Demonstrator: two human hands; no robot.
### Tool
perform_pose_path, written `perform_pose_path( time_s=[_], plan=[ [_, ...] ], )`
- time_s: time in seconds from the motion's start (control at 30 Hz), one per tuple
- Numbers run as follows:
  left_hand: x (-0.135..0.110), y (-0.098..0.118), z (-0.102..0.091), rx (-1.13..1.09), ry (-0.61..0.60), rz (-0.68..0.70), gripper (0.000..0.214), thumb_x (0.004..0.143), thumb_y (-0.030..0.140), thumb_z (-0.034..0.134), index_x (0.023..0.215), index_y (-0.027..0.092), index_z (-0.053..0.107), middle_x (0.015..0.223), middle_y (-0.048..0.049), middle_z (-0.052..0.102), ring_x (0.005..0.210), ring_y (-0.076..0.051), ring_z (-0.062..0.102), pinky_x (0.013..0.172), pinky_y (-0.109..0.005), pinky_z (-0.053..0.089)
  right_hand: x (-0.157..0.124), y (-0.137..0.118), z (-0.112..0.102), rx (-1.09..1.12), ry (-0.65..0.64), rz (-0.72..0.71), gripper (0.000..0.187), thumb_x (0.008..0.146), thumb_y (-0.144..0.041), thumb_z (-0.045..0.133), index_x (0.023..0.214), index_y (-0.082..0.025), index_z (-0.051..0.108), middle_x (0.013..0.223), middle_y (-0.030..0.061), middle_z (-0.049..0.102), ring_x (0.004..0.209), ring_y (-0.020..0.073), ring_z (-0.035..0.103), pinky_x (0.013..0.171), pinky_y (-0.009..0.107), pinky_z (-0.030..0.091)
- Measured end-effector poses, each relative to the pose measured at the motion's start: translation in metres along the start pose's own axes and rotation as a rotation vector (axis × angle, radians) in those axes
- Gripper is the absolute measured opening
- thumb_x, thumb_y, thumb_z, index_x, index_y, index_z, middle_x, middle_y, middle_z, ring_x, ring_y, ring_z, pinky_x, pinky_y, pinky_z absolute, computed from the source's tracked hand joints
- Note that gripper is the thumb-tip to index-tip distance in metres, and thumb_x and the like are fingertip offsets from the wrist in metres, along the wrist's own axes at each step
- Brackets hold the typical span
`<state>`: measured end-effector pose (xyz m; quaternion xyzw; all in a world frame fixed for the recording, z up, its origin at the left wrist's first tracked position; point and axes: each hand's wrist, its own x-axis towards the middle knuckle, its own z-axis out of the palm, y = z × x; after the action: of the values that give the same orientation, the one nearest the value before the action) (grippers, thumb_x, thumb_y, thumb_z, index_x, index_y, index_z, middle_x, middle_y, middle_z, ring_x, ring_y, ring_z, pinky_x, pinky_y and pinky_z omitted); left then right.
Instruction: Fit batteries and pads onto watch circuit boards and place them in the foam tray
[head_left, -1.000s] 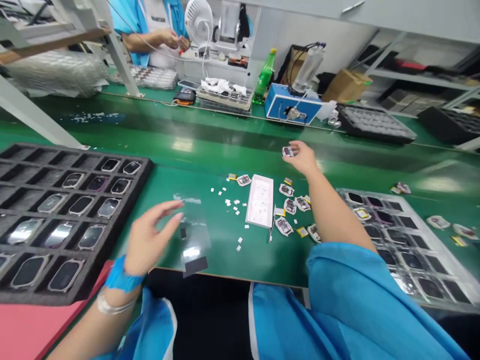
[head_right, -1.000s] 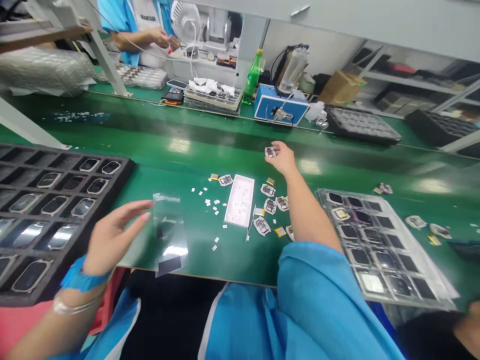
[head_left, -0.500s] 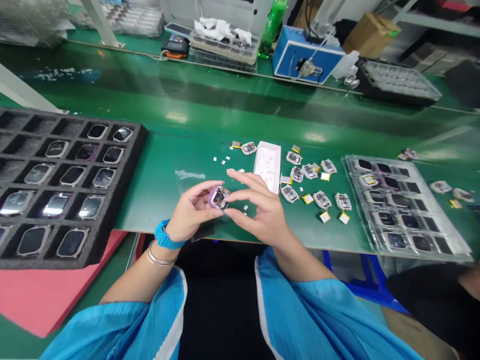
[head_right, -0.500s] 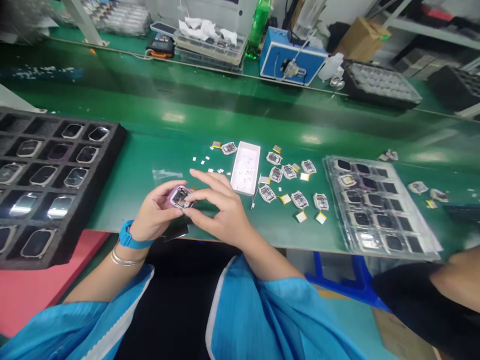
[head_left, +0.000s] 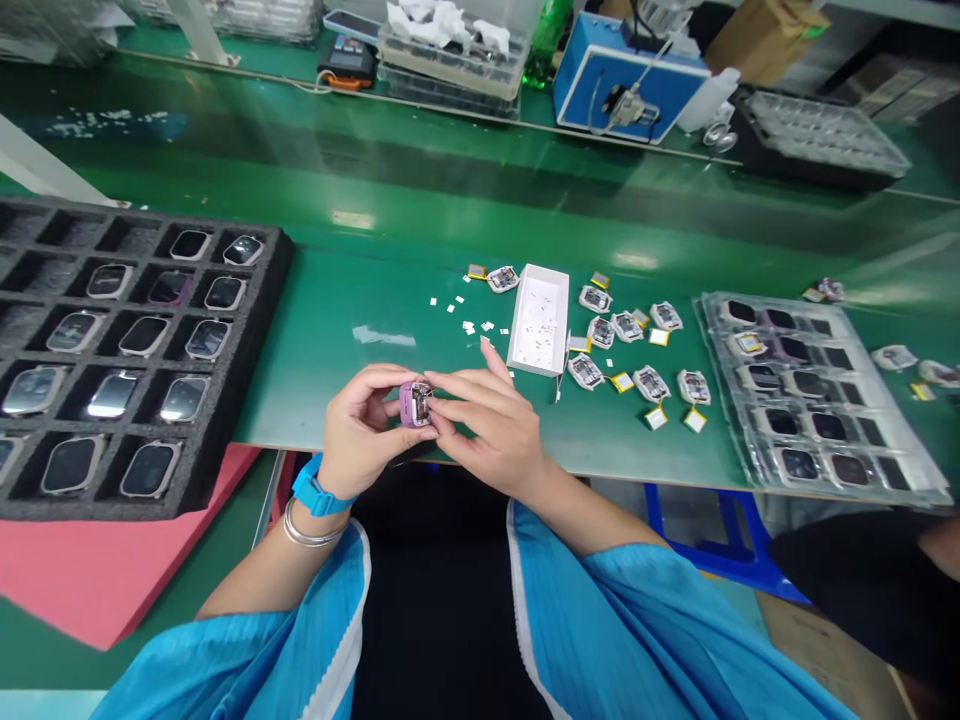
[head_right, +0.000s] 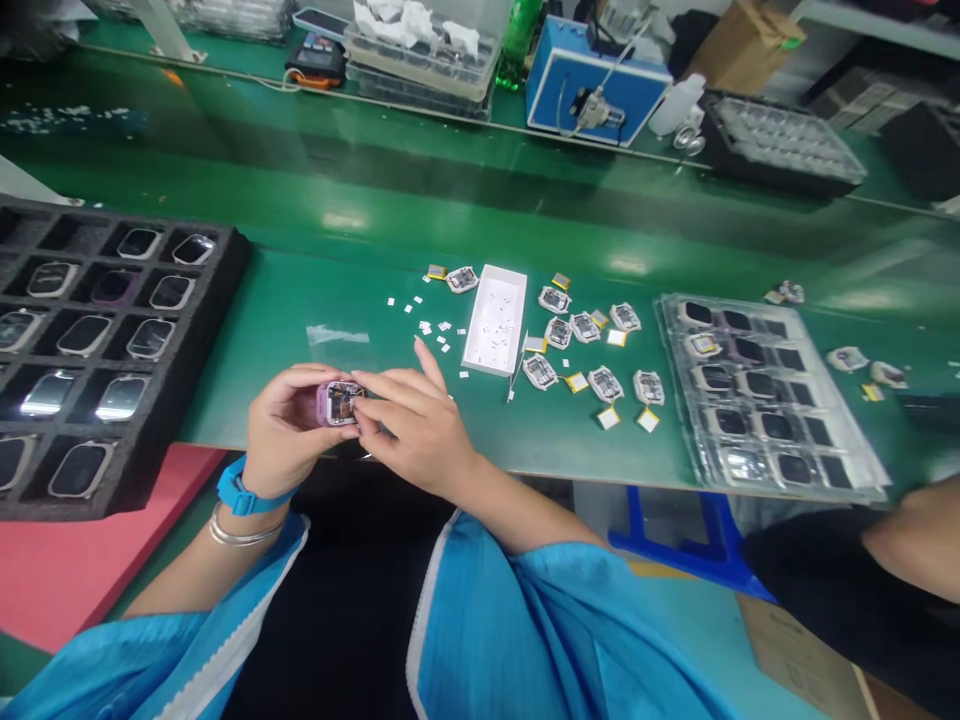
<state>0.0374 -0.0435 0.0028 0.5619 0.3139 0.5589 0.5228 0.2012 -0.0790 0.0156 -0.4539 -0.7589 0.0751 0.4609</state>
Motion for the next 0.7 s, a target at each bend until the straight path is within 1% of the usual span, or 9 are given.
perform_pose_path(
  time_s=[0.13,0.23,0.3,0.4,0.47,0.5,0.57,0.63,0.7],
  plan=[
    [-0.004,-0.01,0.002,-0.028,0.03,-0.059,0.05,0.05,0.023,0.094,0.094,0.02,0.072,0.096,-0.0042,0.07,0.089,-0.018,0.069,0.076,-0.027,0.06,-0.004,0.002,0.008,-0.007,0.016,0.03,0.014,0.087,-0.019,0.06,0.079,-0.029,0.066,0.104,-0.0006,0.075,0.09,0.0201,0.069,0.119,0.065,0.029],
    [-0.004,-0.015,0.002,-0.121,0.003,-0.149,0.052,0.055,0.022,0.093,0.101,0.021,0.069,0.098,-0.0044,0.071,0.089,-0.018,0.07,0.077,-0.027,0.059,-0.003,0.007,0.003,-0.032,0.05,0.043,0.015,0.088,-0.019,0.057,0.08,-0.028,0.065,0.101,-0.0011,0.075,0.09,0.0195,0.069,0.117,0.061,0.035],
    [-0.002,-0.016,0.001,-0.213,-0.016,-0.203,0.052,0.058,0.025,0.092,0.103,0.022,0.067,0.096,-0.0044,0.072,0.089,-0.019,0.071,0.078,-0.028,0.059,-0.001,0.02,-0.012,-0.096,0.136,0.114,0.016,0.09,-0.02,0.054,0.083,-0.028,0.065,0.099,0.0002,0.074,0.092,0.0207,0.069,0.114,0.057,0.04],
    [0.002,-0.015,0.001,-0.299,-0.011,-0.249,0.052,0.059,0.029,0.091,0.103,0.023,0.065,0.095,-0.004,0.072,0.088,-0.019,0.071,0.078,-0.028,0.058,0.001,0.052,-0.047,-0.29,0.252,0.344,0.018,0.092,-0.025,0.051,0.089,-0.026,0.068,0.093,0.0048,0.073,0.093,0.0253,0.069,0.101,0.054,0.05],
    [0.004,-0.016,0.001,-0.3,-0.015,-0.256,0.051,0.058,0.027,0.092,0.102,0.022,0.065,0.095,-0.0038,0.072,0.087,-0.018,0.071,0.077,-0.028,0.058,0.001,0.072,-0.065,-0.41,0.222,0.465,0.02,0.091,-0.025,0.052,0.099,-0.025,0.07,0.099,0.007,0.073,0.101,0.0286,0.067,0.1,0.055,0.049],
    [0.005,-0.017,0.002,-0.297,-0.022,-0.255,0.051,0.058,0.026,0.092,0.101,0.022,0.065,0.095,-0.0038,0.072,0.087,-0.018,0.071,0.077,-0.028,0.058,0.001,0.077,-0.07,-0.438,0.192,0.49,0.022,0.089,-0.024,0.053,0.103,-0.024,0.07,0.104,0.0076,0.073,0.106,0.0297,0.066,0.102,0.055,0.048],
    [0.005,-0.018,0.003,-0.308,-0.042,-0.251,0.049,0.059,0.024,0.091,0.101,0.022,0.066,0.095,-0.004,0.073,0.088,-0.018,0.071,0.077,-0.028,0.058,-0.001,0.077,-0.069,-0.38,0.137,0.493,0.024,0.087,-0.024,0.056,0.107,-0.025,0.07,0.11,0.0068,0.073,0.111,0.0291,0.065,0.103,0.053,0.048],
    [0.005,-0.018,0.005,-0.324,-0.069,-0.265,0.048,0.06,0.023,0.09,0.101,0.023,0.067,0.095,-0.0043,0.073,0.088,-0.019,0.071,0.077,-0.028,0.059,-0.002,0.063,-0.056,-0.155,0.089,0.478,0.016,0.088,-0.026,0.06,0.099,-0.025,0.071,0.104,0.0043,0.075,0.102,0.025,0.069,0.096,0.045,0.054],
    [0.005,-0.017,0.007,-0.33,-0.096,-0.287,0.048,0.059,0.022,0.09,0.102,0.022,0.068,0.095,-0.0046,0.074,0.087,-0.019,0.072,0.077,-0.028,0.059,-0.003,0.043,-0.038,0.098,0.05,0.442,0.008,0.088,-0.027,0.064,0.09,-0.025,0.071,0.095,0.0019,0.076,0.09,0.0202,0.072,0.087,0.037,0.057]
  ],
)
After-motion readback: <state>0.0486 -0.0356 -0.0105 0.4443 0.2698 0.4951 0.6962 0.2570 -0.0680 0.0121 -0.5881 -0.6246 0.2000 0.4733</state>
